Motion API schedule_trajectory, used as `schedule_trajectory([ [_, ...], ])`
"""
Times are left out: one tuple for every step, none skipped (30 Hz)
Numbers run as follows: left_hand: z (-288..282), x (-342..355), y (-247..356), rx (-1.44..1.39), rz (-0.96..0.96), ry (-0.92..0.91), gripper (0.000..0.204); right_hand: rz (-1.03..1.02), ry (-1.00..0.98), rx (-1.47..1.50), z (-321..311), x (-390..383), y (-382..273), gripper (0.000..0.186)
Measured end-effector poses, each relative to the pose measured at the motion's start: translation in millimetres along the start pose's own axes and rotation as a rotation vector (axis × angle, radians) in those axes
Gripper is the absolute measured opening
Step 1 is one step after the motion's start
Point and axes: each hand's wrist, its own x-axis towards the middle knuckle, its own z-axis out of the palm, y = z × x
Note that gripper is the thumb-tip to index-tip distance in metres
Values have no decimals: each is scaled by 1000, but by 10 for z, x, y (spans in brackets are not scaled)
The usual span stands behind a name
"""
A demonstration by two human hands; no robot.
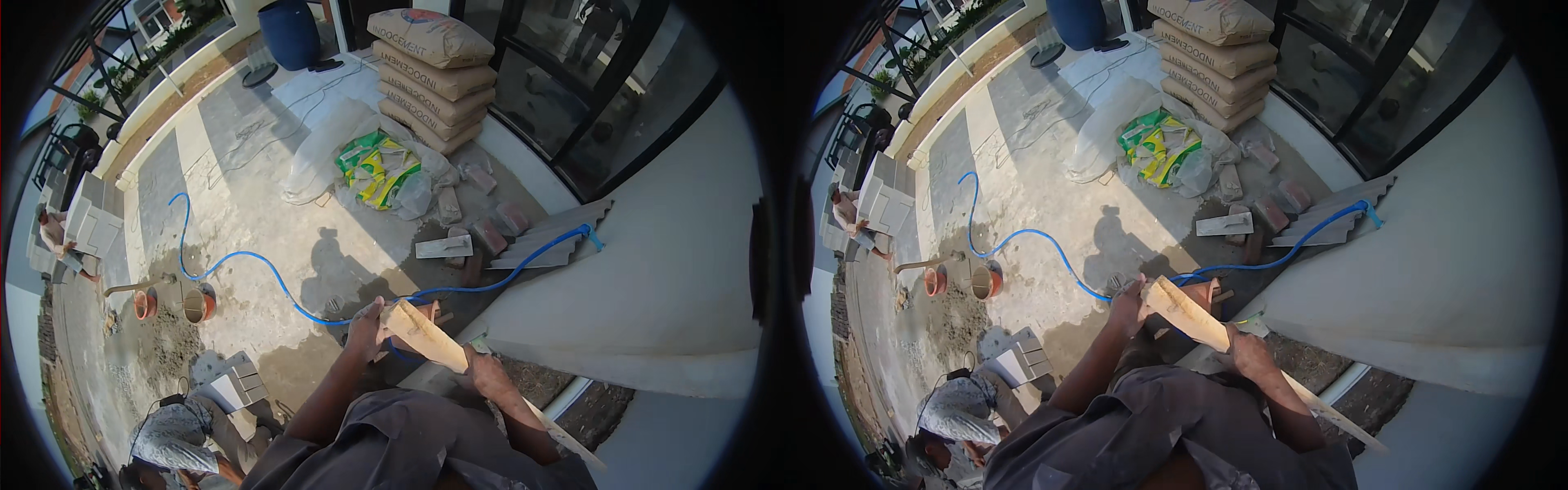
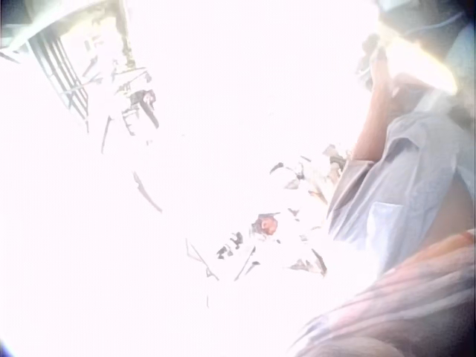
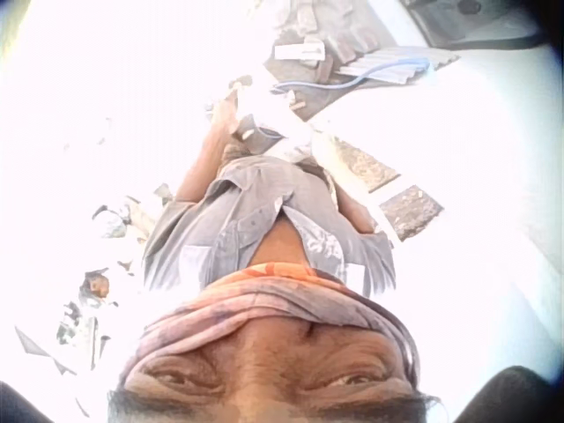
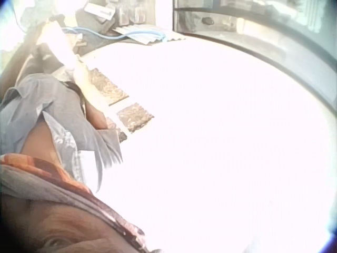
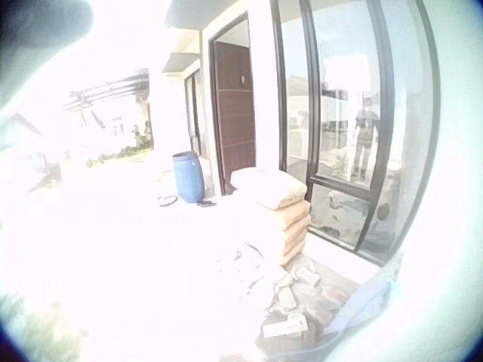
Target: Measuring and sawing a wooden plank at a construction site.
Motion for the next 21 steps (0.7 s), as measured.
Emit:
schedule_trajectory([
  [-190,89,190,-9,-20,-4,35,40,-44,-33,51,127,-227,68],
  [-428,123,360,71,7,-12,36,60,-96,-42,53,260,-480,68],
  [-639,164,512,152,33,-22,36,72,-119,-42,15,349,-743,68],
  [-841,232,687,-41,-44,-20,36,76,-128,-63,-94,457,-1074,67],
  [-937,263,887,-48,-55,-16,36,87,-132,-85,-186,561,-1328,65],
  [-1003,281,1090,-35,-44,-8,36,69,-121,-68,-230,662,-1506,63],
  [-1072,310,1258,-18,-28,-4,35,73,-121,-67,-313,743,-1696,63],
  [-1156,404,1396,-96,-70,10,35,65,-133,-60,-451,822,-1890,63],
  [-1230,429,1525,-90,-72,-4,35,57,-142,-52,-540,904,-2047,63],
  [-1169,449,1709,-62,-39,5,36,82,-114,-42,-573,1023,-2116,63],
  [-1158,459,1849,-39,-2,19,37,12,-79,-54,-579,1131,-2175,63],
  [-1261,586,1950,-47,-32,-50,42,-57,-42,-67,-606,1230,-2235,63],
  [-1225,620,2050,-34,-47,-65,42,-37,-32,-56,-616,1304,-2294,63],
  [-1155,644,2174,-79,-10,-67,45,-38,-30,-70,-659,1411,-2353,63],
  [-1101,713,2292,-123,26,-67,48,-40,-29,-84,-719,1534,-2413,63],
  [-1115,829,2392,-156,23,-80,51,-20,-50,-50,-821,1643,-2530,63],
  [-1107,917,2478,-144,11,-82,51,-10,-48,-35,-876,1741,-2585,63],
  [-1071,996,2553,-80,85,-86,55,16,-43,-31,-922,1844,-2631,64],
  [-1073,1103,2629,-14,158,-88,60,39,-42,-25,-948,1981,-2679,64],
  [-1083,1249,2744,26,158,-105,62,87,-67,13,-1038,2120,-2768,64],
  [-1162,1341,2869,42,145,-102,62,93,-71,32,-1022,2258,-2852,64],
])
